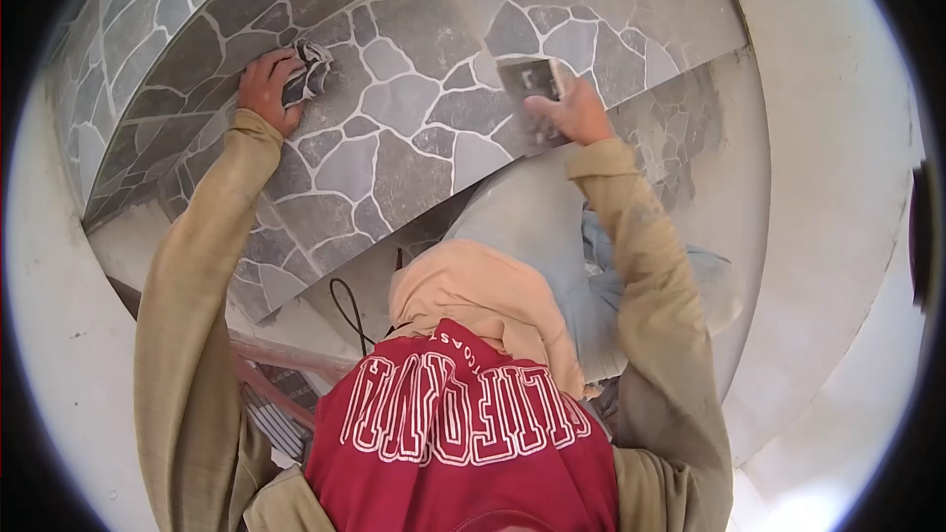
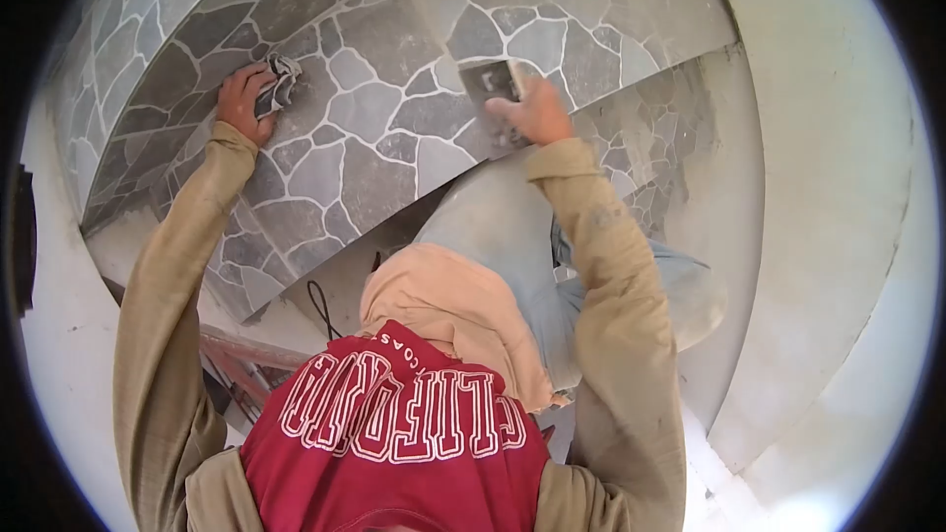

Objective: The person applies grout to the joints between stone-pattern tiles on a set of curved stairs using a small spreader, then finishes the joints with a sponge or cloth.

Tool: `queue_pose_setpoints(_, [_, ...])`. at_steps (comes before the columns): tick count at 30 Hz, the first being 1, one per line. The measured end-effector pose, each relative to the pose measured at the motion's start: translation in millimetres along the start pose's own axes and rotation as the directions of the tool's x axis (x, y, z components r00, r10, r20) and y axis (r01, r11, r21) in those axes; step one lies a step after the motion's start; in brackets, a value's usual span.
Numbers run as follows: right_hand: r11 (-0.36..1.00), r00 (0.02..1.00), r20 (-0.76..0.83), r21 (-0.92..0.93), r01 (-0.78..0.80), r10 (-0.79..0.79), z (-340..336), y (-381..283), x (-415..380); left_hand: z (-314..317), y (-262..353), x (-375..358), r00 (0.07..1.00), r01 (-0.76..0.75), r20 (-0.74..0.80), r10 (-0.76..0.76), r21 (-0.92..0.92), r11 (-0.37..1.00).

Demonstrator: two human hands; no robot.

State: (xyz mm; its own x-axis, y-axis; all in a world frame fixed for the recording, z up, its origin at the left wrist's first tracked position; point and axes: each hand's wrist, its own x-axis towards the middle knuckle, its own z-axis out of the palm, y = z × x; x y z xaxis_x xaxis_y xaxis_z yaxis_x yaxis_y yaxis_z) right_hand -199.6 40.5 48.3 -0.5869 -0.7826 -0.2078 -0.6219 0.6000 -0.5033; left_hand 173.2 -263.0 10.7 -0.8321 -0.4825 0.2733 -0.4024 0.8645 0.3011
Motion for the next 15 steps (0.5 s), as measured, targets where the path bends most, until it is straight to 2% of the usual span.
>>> queue_pose_setpoints(1, [0.966,0.974,0.184,0.197,-0.166,0.13,-16.1,11.2,4.5,1.2,0.6,2.4,1.0,-0.006,0.008,0.006,-0.008,1.0])
queue_pose_setpoints(2, [0.873,0.902,0.382,0.347,-0.342,0.201,-28.9,22.5,11.1,1.8,0.5,2.8,1.0,-0.017,-0.004,0.017,-0.016,1.0])
queue_pose_setpoints(3, [0.925,0.987,0.154,0.368,-0.096,0.041,-24.2,27.5,11.9,1.0,-1.1,0.3,1.0,-0.018,-0.021,0.017,-0.017,1.0])
queue_pose_setpoints(4, [0.926,0.986,0.163,0.368,-0.09,0.031,-14.3,30.7,16.6,-0.2,-4.4,-0.6,1.0,-0.005,-0.02,0.004,-0.011,1.0])
queue_pose_setpoints(6, [0.998,0.985,0.165,0.047,0.048,-0.055,-1.4,-3.0,3.7,3.0,-4.5,-1.4,1.0,-0.004,-0.004,0.004,-0.006,1.0])
queue_pose_setpoints(7, [0.969,0.977,0.003,-0.13,0.211,-0.212,8.6,-2.1,3.3,2.2,-1.9,-2.8,1.0,-0.008,-0.004,0.008,-0.012,1.0])
queue_pose_setpoints(8, [0.968,0.977,-0.006,-0.141,0.21,-0.213,-3.0,-3.1,8.9,1.7,-2.5,-1.9,1.0,-0.014,-0.01,0.013,-0.015,1.0])
queue_pose_setpoints(9, [0.995,0.989,0.146,0.097,-0.038,0.023,-18.4,-6.8,15.0,2.0,-2.6,1.4,1.0,-0.018,-0.013,0.018,-0.019,1.0])
queue_pose_setpoints(10, [0.905,0.914,0.346,0.285,-0.316,0.211,-26.6,-7.0,18.7,4.5,-4.2,5.0,1.0,-0.018,-0.015,0.018,-0.023,1.0])
queue_pose_setpoints(11, [0.9,0.975,0.203,0.404,-0.166,0.088,-25.5,-5.7,20.0,4.8,-4.9,4.2,0.999,-0.028,-0.02,0.027,-0.033,0.999])
queue_pose_setpoints(12, [0.901,0.972,0.223,0.4,-0.165,0.078,-15.8,-8.0,20.5,2.4,-5.6,-1.0,0.999,-0.03,-0.023,0.029,-0.037,0.999])
queue_pose_setpoints(14, [0.98,0.973,0.23,0.197,-0.034,-0.012,-2.1,-12.0,12.1,-0.3,-5.0,-3.6,1.0,-0.017,-0.003,0.017,-0.033,0.999])
queue_pose_setpoints(15, [0.981,0.974,0.227,0.193,-0.032,-0.013,-5.7,-11.2,11.9,-0.1,-3.2,-0.5,1.0,-0.018,0.0,0.018,-0.031,0.999])
